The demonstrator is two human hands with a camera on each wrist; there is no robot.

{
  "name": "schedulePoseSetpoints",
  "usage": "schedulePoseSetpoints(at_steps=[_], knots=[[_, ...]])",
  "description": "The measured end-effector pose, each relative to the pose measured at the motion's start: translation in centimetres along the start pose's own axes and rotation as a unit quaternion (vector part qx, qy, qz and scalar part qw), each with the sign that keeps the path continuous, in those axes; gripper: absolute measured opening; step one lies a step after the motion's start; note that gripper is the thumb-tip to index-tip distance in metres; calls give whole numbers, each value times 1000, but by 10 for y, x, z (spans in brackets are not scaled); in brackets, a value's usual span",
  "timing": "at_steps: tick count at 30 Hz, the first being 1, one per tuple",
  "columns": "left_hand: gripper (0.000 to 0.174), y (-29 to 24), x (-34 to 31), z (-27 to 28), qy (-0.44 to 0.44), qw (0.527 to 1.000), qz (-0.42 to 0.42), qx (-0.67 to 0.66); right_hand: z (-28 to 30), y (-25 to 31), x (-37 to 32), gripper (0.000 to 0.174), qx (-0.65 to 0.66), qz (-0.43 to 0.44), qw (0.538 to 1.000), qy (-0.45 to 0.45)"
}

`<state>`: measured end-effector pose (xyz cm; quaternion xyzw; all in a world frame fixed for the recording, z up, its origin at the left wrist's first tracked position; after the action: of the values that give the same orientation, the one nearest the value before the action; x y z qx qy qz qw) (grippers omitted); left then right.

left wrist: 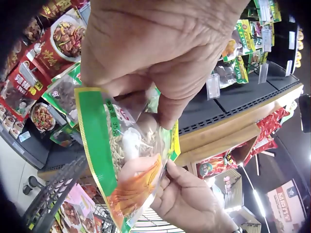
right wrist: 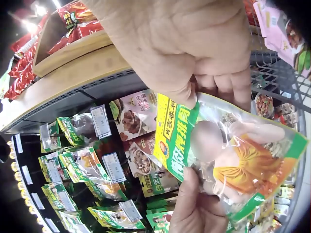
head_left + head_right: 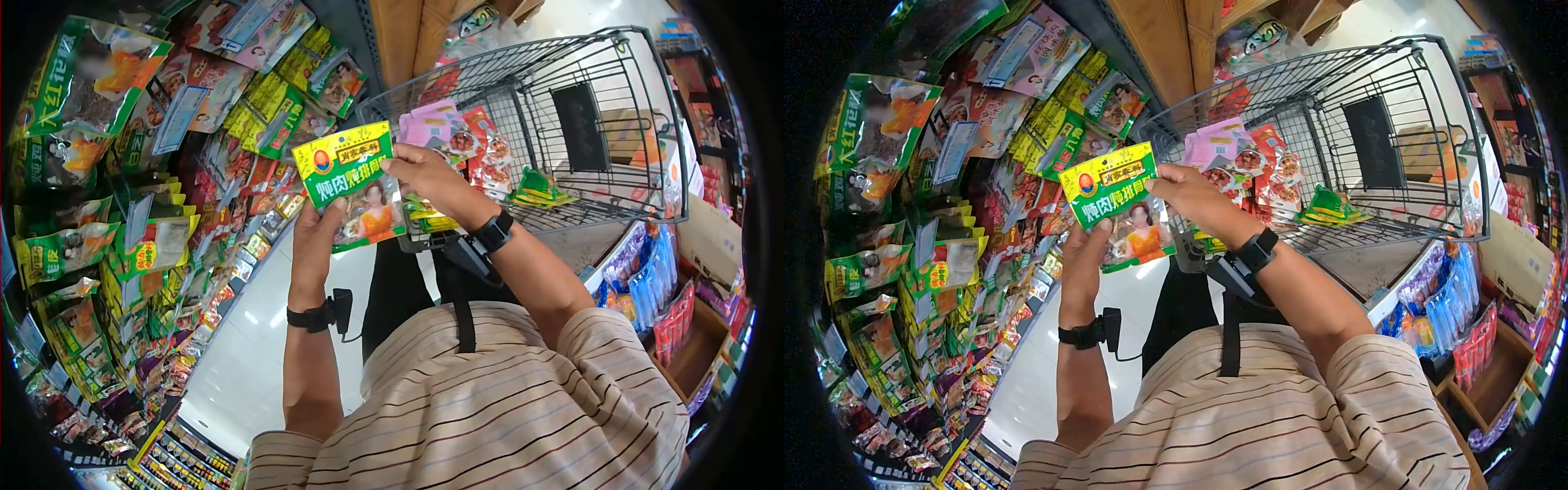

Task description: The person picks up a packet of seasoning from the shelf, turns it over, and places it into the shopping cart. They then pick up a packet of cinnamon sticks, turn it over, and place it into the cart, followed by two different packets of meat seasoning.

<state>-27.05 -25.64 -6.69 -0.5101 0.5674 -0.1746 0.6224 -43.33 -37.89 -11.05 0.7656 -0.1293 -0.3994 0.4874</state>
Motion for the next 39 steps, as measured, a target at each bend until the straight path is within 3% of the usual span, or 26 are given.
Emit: schedulePoseSetpoints(at_steps=[8,14,17,21,26,30,34,39], knots=[[28,2,12,13,-4,999,-6,36,-5,3,6,33,14,-11,1000,-13],[28,4,18,19,-12,1000,-5,28,-9,5,13,30,26,31,998,-37],[30,3,21,23,-20,1000,6,22,-10,-1,20,29,50,0,998,-34],[29,1,30,29,-61,997,-38,1,-10,-1,31,28,125,28,992,-16],[24,-3,48,33,-96,991,-77,57,-4,3,35,28,106,16,994,-30],[22,-11,57,24,-82,988,-86,100,-8,12,38,38,51,40,997,-45],[25,-19,55,13,-33,996,-32,76,-6,16,44,42,29,72,995,-62],[30,-42,59,-2,20,979,-59,196,5,9,34,25,98,78,992,-21]])
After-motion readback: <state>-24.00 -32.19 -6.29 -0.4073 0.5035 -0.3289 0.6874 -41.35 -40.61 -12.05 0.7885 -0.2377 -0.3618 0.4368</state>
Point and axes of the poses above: each hand's wrist, its own x-axis towards the middle knuckle, its own z-axis out of the back of the hand, y = z × x, the point moved 5 cm from there along x, towards the middle knuckle, and after that the axes turned 4 degrees about z, right-handed, at the moved point
